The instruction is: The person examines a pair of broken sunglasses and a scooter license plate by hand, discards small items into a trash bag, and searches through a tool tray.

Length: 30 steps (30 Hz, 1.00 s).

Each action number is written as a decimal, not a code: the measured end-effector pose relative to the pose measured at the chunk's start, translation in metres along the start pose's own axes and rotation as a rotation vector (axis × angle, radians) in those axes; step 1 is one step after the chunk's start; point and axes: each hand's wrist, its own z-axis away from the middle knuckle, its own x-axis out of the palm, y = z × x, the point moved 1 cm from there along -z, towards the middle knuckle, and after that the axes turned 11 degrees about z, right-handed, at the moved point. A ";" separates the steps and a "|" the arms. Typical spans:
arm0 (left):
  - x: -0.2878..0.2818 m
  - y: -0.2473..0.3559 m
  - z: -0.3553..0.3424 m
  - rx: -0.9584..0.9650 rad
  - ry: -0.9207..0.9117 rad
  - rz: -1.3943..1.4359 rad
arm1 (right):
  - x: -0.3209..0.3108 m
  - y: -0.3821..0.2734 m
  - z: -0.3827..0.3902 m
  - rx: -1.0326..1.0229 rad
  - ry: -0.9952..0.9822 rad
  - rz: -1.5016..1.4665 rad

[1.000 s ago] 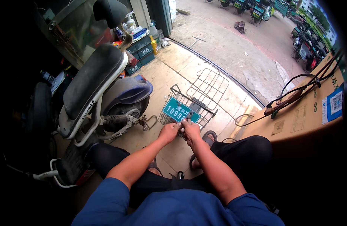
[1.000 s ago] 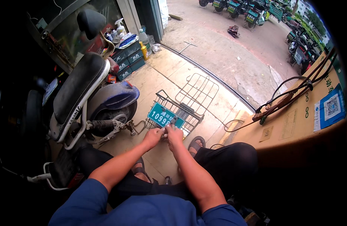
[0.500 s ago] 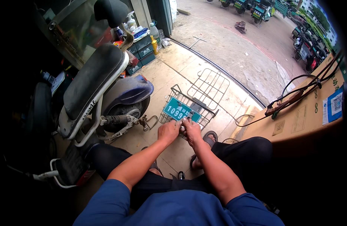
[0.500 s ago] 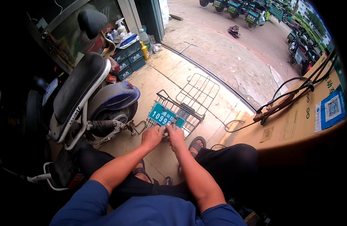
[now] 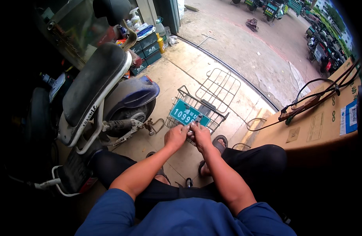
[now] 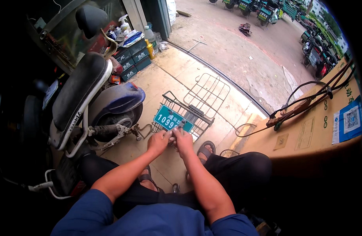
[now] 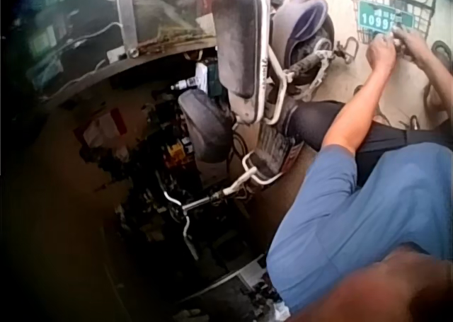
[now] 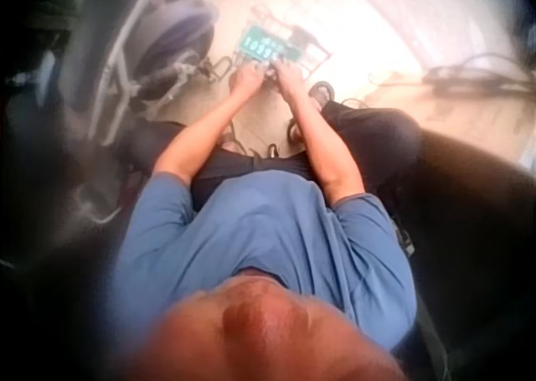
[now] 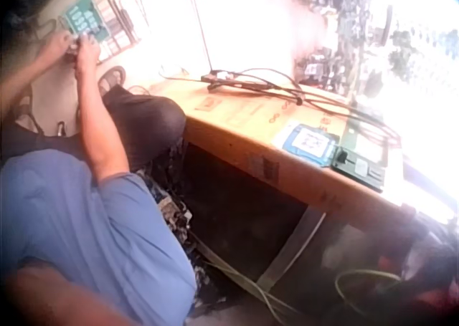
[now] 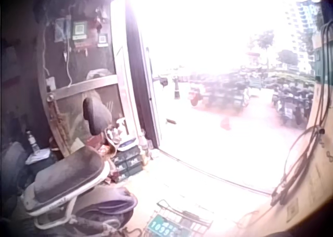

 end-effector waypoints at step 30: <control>-0.038 -0.005 -0.008 0.017 0.256 -0.089 | 0.033 -0.014 -0.032 0.039 -0.296 -0.048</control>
